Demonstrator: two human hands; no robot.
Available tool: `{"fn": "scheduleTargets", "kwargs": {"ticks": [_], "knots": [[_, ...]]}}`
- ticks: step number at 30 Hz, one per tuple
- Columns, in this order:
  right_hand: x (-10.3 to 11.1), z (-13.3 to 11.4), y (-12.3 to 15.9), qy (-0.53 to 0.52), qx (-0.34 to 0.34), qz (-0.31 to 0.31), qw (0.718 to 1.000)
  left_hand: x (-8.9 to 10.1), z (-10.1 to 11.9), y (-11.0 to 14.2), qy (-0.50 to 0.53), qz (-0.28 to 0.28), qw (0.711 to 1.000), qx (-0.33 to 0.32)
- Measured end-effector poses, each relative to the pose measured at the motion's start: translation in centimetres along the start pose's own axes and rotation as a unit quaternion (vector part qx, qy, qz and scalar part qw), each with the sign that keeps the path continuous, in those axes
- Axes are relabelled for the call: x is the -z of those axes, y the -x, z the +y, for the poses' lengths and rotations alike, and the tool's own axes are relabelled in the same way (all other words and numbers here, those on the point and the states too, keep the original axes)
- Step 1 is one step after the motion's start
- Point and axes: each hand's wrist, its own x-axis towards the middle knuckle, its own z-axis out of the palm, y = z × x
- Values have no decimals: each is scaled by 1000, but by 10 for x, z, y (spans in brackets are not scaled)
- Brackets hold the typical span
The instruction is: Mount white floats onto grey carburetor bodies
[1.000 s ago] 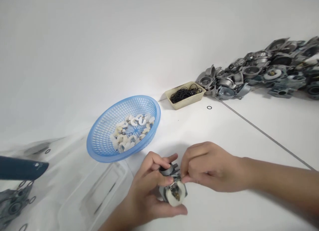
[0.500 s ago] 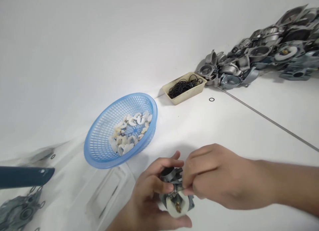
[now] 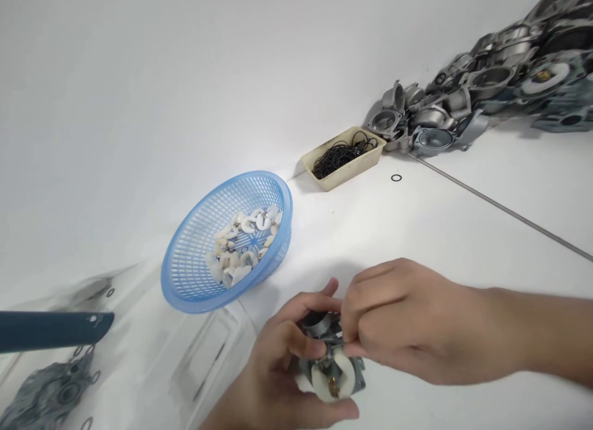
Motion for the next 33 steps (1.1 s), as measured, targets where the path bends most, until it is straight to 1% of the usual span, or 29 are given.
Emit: {"fn": "scheduleTargets", "kwargs": {"ticks": [9, 16, 23, 28, 30, 33], "knots": [[2, -8, 1, 63, 11, -49, 997, -2, -1, 0, -5, -11, 1000, -1], [-2, -4, 0, 13, -11, -18, 1000, -3, -4, 2, -13, -6, 1000, -19], [-7, -5, 5, 39, -4, 10, 999, -6, -6, 1, -13, 2, 999, -42], [-8, -8, 6, 36, -6, 7, 999, -8, -7, -2, -35, 9, 998, -61], [-7, -10, 6, 28, -17, 4, 999, -9, -7, -2, -44, 10, 997, -68], [-7, -12, 5, 12, -53, 2, 999, -9, -8, -2, -60, 12, 995, -76]]}}
